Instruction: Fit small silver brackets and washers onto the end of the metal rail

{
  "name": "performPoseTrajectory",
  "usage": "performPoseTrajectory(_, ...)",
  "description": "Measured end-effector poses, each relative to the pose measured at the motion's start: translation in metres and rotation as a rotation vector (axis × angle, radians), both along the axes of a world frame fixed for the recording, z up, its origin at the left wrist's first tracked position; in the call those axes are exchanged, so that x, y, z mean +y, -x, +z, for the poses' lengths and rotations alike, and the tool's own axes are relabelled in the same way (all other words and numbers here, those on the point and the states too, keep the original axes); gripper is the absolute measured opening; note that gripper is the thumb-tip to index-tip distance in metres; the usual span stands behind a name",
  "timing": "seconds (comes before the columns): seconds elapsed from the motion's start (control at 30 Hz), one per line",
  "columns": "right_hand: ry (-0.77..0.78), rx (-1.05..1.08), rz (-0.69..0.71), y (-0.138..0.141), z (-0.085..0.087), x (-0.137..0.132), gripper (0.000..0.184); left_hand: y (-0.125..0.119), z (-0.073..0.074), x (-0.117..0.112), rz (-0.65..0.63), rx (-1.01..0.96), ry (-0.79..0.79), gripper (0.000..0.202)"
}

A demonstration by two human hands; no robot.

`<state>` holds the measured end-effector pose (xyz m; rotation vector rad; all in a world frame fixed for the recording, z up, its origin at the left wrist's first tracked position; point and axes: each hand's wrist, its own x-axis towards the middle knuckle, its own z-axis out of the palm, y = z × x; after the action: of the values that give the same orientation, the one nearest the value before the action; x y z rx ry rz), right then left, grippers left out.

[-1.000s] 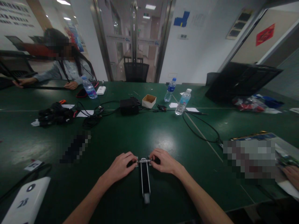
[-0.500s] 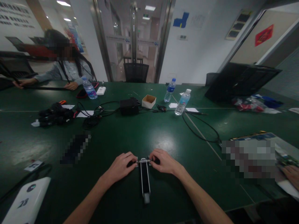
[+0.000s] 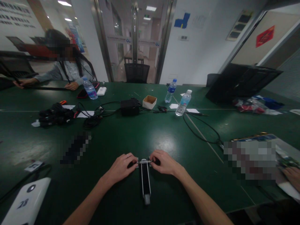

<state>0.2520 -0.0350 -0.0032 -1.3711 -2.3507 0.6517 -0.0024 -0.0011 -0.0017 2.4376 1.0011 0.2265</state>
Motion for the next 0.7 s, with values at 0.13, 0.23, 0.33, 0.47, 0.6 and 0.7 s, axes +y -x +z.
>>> performPoseTrajectory(0.13,-0.025,0.015,0.002,0.0018,-0.0006,0.0003,0.007,-0.0003,-0.0019,0.0008,-0.014,0.001,-0.008,0.015)
performPoseTrajectory(0.23,-0.038,0.027,0.003,0.0025,-0.0016,0.0000,0.008,-0.0006,-0.0022,0.0007,-0.012,-0.005,-0.012,0.015)
performPoseTrajectory(0.33,-0.041,0.041,0.001,0.0032,-0.0021,-0.0005,0.010,-0.0008,-0.0014,0.0002,-0.010,-0.008,-0.018,0.015)
performPoseTrajectory(0.47,-0.032,0.052,-0.015,0.0043,-0.0019,-0.0007,0.009,-0.0006,-0.0011,-0.0001,-0.006,-0.010,-0.016,0.016)
performPoseTrajectory(0.6,-0.018,0.047,-0.004,0.0030,0.0009,-0.0006,0.008,-0.0006,-0.0011,-0.0003,-0.009,-0.021,-0.026,0.017)
performPoseTrajectory(0.7,-0.024,0.070,0.008,0.0022,0.0054,-0.0017,0.009,-0.0013,-0.0002,-0.0007,-0.014,-0.034,-0.028,0.017)
